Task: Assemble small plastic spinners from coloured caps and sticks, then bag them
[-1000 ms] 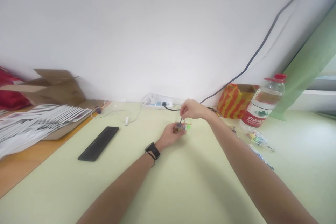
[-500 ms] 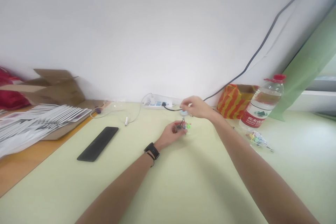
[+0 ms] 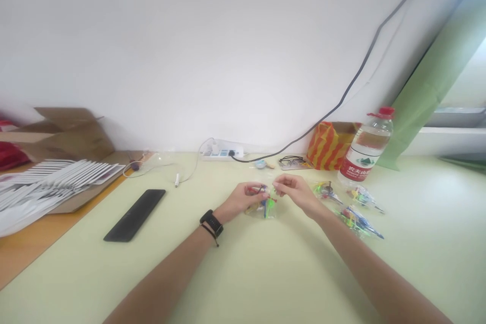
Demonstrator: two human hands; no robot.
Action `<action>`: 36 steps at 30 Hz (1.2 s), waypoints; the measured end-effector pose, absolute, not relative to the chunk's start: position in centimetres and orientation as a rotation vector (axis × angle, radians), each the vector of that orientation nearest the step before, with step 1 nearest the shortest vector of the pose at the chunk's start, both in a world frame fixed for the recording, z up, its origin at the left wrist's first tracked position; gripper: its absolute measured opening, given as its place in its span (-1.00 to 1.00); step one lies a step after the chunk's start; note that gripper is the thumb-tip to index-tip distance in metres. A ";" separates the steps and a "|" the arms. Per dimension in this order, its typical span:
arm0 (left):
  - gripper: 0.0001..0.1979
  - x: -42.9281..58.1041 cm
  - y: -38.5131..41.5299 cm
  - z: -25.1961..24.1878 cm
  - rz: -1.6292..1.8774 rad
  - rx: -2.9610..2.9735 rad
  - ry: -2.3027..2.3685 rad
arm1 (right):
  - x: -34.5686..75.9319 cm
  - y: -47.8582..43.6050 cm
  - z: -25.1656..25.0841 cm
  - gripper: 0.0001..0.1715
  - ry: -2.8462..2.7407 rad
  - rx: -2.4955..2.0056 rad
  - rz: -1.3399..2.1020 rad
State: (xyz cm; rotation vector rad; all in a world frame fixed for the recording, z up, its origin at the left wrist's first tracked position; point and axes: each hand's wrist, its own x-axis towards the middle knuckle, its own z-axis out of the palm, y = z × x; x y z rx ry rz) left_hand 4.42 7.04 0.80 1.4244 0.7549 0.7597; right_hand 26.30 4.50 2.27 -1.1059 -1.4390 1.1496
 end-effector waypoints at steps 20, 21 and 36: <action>-0.64 1.3 2.4 0.0 0.910 1.444 0.913 | 25.2 -1.3 0.0 -0.59 -1.350 -1.079 1.314; -0.64 1.2 2.7 -0.1 0.944 1.431 0.907 | 25.2 -1.2 -0.2 -0.59 -1.343 -1.080 1.308; -0.75 0.3 3.9 -0.6 0.966 1.413 0.873 | 25.6 0.7 -2.7 -0.61 -1.149 -1.019 1.392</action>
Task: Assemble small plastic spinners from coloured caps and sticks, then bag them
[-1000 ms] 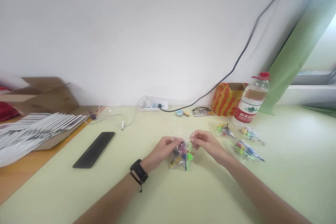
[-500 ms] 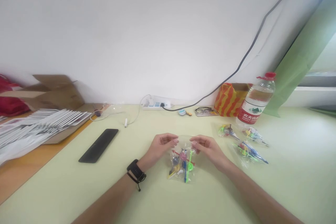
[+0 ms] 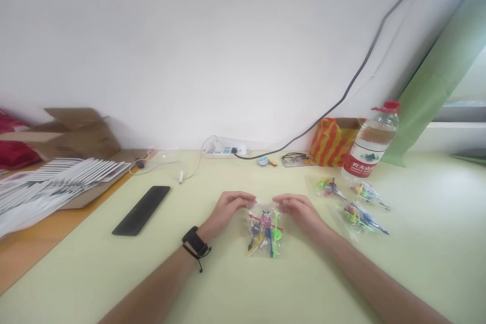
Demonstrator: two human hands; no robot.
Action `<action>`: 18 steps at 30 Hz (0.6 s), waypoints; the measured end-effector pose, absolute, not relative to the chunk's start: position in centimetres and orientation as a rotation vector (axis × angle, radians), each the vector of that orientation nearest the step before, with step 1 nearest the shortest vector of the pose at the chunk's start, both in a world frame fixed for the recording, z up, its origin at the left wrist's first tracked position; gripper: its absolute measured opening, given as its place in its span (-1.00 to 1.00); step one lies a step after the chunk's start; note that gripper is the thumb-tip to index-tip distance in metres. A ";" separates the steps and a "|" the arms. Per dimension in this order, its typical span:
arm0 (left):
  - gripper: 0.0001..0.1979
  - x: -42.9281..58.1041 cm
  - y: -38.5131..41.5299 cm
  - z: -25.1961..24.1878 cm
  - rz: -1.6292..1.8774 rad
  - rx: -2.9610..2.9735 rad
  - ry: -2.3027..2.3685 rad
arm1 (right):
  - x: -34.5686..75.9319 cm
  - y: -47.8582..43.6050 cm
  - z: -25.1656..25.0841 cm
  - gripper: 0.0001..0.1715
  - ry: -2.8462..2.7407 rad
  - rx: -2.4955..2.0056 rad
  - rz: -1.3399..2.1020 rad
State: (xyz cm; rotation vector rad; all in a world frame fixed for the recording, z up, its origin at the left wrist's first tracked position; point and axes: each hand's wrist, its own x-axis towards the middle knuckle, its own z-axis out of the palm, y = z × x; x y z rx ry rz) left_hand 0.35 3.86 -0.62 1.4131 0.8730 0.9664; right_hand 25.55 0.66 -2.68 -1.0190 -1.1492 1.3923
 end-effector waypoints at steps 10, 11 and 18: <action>-0.64 1.3 3.0 -0.5 1.064 1.406 0.951 | 24.7 -0.4 -1.0 -0.54 -1.283 -1.086 1.221; -0.63 1.3 3.0 -0.5 1.038 1.411 0.949 | 24.7 -0.4 -0.9 -0.56 -1.294 -1.090 1.212; -0.65 2.0 2.6 0.0 0.932 1.436 0.933 | 24.4 -0.3 -1.0 -0.51 -1.386 -1.086 1.158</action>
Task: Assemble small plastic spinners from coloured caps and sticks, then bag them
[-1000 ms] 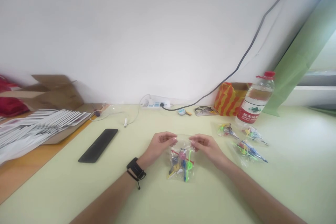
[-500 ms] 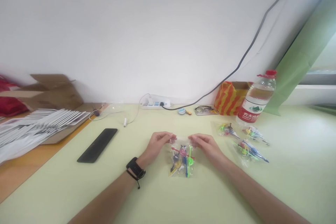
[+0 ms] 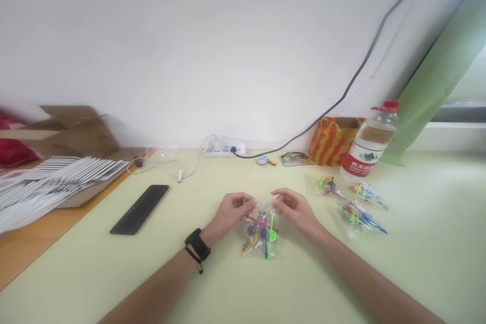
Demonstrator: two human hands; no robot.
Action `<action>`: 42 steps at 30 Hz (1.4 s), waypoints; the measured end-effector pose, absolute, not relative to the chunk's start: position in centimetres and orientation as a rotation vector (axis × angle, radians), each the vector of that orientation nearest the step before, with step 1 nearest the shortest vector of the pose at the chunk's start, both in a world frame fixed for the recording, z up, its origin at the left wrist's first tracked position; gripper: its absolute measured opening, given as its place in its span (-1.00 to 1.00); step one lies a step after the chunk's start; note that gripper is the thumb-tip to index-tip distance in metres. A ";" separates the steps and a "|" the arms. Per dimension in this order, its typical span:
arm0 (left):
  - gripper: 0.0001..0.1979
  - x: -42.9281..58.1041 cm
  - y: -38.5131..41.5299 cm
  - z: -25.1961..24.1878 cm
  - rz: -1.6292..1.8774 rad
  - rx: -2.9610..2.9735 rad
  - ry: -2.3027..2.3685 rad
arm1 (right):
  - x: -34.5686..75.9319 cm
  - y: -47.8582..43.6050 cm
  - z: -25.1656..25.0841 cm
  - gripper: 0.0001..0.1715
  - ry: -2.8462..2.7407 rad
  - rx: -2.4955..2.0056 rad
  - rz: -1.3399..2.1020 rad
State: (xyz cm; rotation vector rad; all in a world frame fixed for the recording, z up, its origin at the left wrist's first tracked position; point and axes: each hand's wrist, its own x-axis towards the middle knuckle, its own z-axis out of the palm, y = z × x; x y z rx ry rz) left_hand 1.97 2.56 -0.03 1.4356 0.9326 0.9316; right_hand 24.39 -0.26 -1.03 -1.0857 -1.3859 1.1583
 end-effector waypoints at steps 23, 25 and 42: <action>-0.71 1.9 3.0 -0.3 0.917 1.557 0.866 | 24.2 0.2 0.1 -0.58 -1.510 -1.112 1.209; -0.72 1.8 3.0 -0.4 0.935 1.574 0.869 | 24.5 0.3 0.0 -0.59 -1.473 -1.115 1.225; -0.71 -0.1 4.6 -1.3 0.895 1.533 0.876 | 25.0 1.2 -2.3 -0.66 -1.189 -1.077 1.404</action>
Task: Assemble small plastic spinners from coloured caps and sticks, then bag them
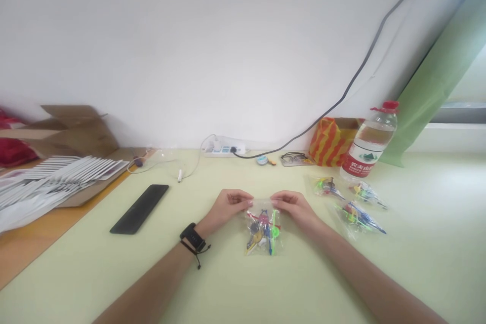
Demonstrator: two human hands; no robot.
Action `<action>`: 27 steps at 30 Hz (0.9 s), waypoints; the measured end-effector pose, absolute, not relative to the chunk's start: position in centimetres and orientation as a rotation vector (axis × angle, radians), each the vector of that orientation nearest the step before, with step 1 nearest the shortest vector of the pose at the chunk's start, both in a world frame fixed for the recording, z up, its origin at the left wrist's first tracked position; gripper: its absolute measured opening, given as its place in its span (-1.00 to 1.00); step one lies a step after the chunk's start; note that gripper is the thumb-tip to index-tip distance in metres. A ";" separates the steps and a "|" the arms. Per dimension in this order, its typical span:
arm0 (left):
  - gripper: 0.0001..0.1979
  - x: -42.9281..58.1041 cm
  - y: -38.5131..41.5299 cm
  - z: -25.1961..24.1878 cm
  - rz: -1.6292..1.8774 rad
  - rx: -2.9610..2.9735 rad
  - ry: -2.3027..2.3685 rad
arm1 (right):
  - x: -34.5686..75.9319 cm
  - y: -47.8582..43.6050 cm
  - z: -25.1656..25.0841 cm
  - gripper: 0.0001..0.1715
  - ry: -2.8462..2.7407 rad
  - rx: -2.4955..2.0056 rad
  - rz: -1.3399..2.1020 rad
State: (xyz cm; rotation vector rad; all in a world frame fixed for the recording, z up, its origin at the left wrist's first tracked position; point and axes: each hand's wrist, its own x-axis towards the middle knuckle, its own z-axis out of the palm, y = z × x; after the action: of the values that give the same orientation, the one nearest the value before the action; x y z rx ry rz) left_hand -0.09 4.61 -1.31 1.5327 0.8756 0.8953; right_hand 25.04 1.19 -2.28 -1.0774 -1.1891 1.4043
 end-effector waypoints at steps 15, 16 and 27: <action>-0.80 0.2 4.1 -0.5 1.030 1.593 0.945 | 25.1 1.4 -3.0 -0.75 -0.990 -0.959 1.476; -0.82 0.3 4.0 -0.5 1.029 1.593 0.933 | 25.1 1.4 -3.0 -0.75 -1.015 -0.970 1.456; -0.66 0.7 4.3 -1.9 1.090 1.505 0.892 | 24.9 1.1 -1.9 -0.58 -1.211 -1.087 1.256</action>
State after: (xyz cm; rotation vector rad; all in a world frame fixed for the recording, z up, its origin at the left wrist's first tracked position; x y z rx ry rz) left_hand 0.67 4.28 -1.90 1.5052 0.8919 1.0903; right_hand 24.88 1.10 -1.95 -1.0871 -1.2106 1.2562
